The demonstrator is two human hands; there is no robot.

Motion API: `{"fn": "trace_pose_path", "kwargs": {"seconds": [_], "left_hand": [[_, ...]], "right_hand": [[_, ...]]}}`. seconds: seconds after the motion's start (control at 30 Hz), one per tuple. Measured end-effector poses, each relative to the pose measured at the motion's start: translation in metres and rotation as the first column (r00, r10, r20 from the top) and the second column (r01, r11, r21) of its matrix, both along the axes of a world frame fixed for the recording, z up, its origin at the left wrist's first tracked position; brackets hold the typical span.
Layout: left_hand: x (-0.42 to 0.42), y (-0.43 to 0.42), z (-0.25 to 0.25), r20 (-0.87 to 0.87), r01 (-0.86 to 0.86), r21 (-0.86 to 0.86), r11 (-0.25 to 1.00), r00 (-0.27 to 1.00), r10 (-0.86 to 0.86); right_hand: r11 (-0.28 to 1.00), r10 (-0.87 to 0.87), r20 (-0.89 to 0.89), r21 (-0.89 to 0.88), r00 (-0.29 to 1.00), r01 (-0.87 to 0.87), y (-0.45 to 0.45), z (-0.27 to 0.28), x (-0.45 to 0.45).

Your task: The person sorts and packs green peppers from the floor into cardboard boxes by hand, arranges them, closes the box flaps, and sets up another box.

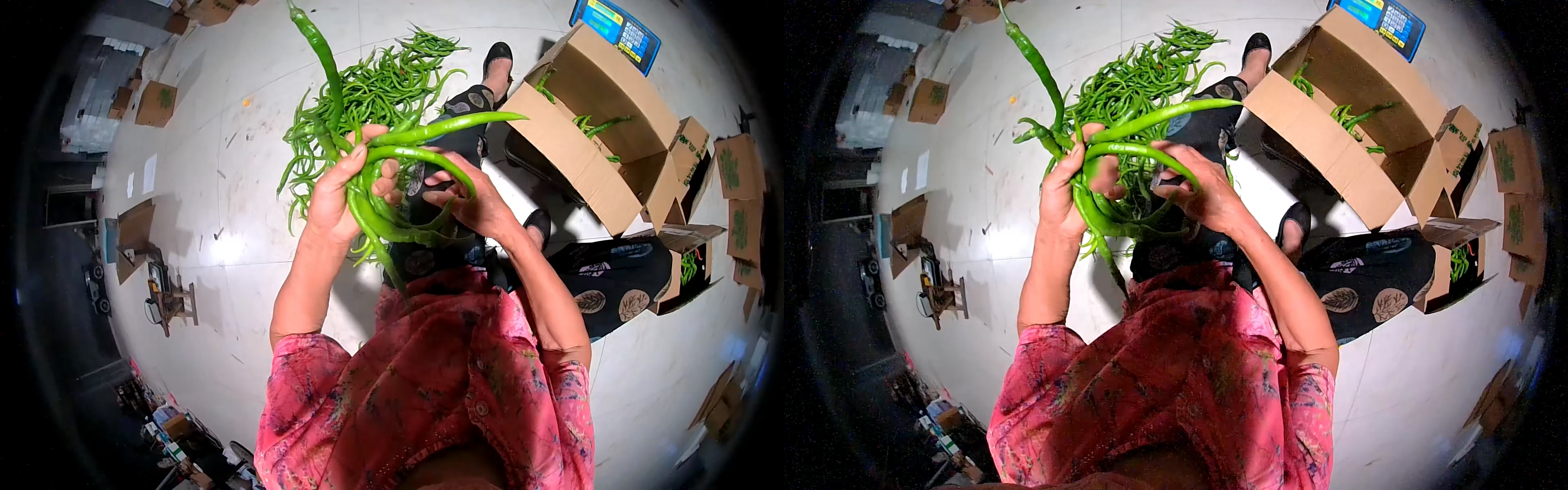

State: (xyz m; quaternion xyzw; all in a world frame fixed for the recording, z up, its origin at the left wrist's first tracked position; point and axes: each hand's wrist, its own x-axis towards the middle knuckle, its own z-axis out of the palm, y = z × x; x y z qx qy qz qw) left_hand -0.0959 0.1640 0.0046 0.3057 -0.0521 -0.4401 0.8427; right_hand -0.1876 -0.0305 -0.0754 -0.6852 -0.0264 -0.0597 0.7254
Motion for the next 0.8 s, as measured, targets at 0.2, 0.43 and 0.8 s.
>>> {"fn": "trace_pose_path", "kwargs": {"seconds": [0.2,0.43,0.8], "left_hand": [[-0.006,-0.009,-0.01,-0.092,-0.057,0.053,0.997,0.994,0.062],[-0.026,-0.038,-0.038,-0.174,0.013,0.105,0.994,0.985,0.006],[-0.047,-0.059,-0.053,0.121,-0.163,0.382,0.91,0.985,0.125]], "right_hand": [[0.966,0.138,-0.289,0.25,0.947,-0.065,-0.016,-0.006,-0.009],[0.863,0.078,-0.127,0.506,0.989,-0.003,-0.014,0.033,-0.007],[0.796,-0.186,-0.282,0.518,0.941,0.313,-0.014,0.002,-0.005]]}}
